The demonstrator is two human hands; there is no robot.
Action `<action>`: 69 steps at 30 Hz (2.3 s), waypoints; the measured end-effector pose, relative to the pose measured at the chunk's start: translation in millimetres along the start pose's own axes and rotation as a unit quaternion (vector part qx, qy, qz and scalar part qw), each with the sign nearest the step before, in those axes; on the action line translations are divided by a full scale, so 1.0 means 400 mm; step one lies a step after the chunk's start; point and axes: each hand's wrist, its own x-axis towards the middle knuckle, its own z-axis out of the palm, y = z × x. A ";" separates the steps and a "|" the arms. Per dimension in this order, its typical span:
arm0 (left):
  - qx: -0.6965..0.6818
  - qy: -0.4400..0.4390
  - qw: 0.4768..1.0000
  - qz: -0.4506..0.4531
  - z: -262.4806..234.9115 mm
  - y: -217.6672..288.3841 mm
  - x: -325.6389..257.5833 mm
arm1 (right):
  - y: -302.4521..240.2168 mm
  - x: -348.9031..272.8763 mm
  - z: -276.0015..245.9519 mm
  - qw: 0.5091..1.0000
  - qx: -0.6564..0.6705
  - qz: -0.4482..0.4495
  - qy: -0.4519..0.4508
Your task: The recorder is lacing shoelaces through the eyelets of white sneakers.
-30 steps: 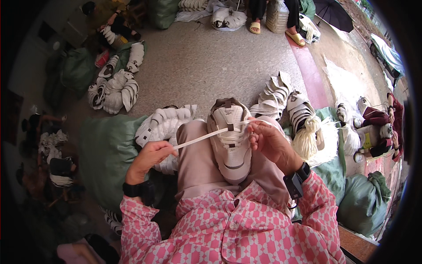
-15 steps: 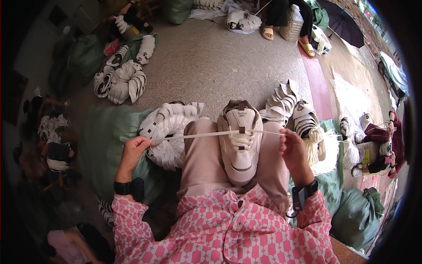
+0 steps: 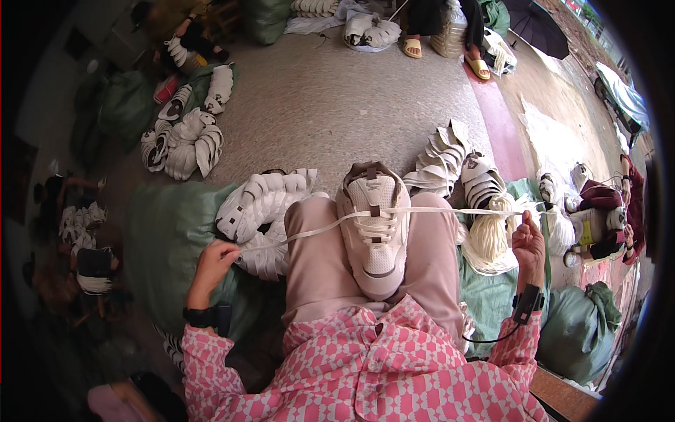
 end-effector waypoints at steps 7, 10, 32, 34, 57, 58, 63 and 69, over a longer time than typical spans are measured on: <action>-0.051 -0.197 0.947 0.248 0.121 0.440 0.121 | 0.046 0.015 0.043 0.995 -0.012 -0.045 0.093; -0.071 -0.187 0.906 0.374 0.195 0.547 0.161 | 0.074 0.058 0.038 0.992 -0.087 -0.091 0.025; -0.095 -0.259 0.929 0.246 0.362 0.582 0.248 | 0.403 -0.053 0.445 0.519 -0.695 -0.239 -0.436; -0.086 -0.261 0.927 0.253 0.363 0.579 0.249 | 0.400 -0.052 0.448 0.488 -0.705 -0.247 -0.451; -0.079 -0.201 0.940 0.263 0.374 0.584 0.224 | 0.377 0.036 0.530 0.610 -0.632 -0.086 -0.470; -0.079 -0.202 0.940 0.262 0.371 0.586 0.222 | 0.376 0.041 0.531 0.623 -0.624 -0.048 -0.469; -0.067 -0.217 0.943 0.244 0.358 0.602 0.219 | 0.398 0.061 0.491 0.630 -0.600 -0.125 -0.477; -0.055 -0.161 0.937 0.306 0.358 0.592 0.218 | 0.384 0.060 0.499 0.617 -0.602 -0.110 -0.495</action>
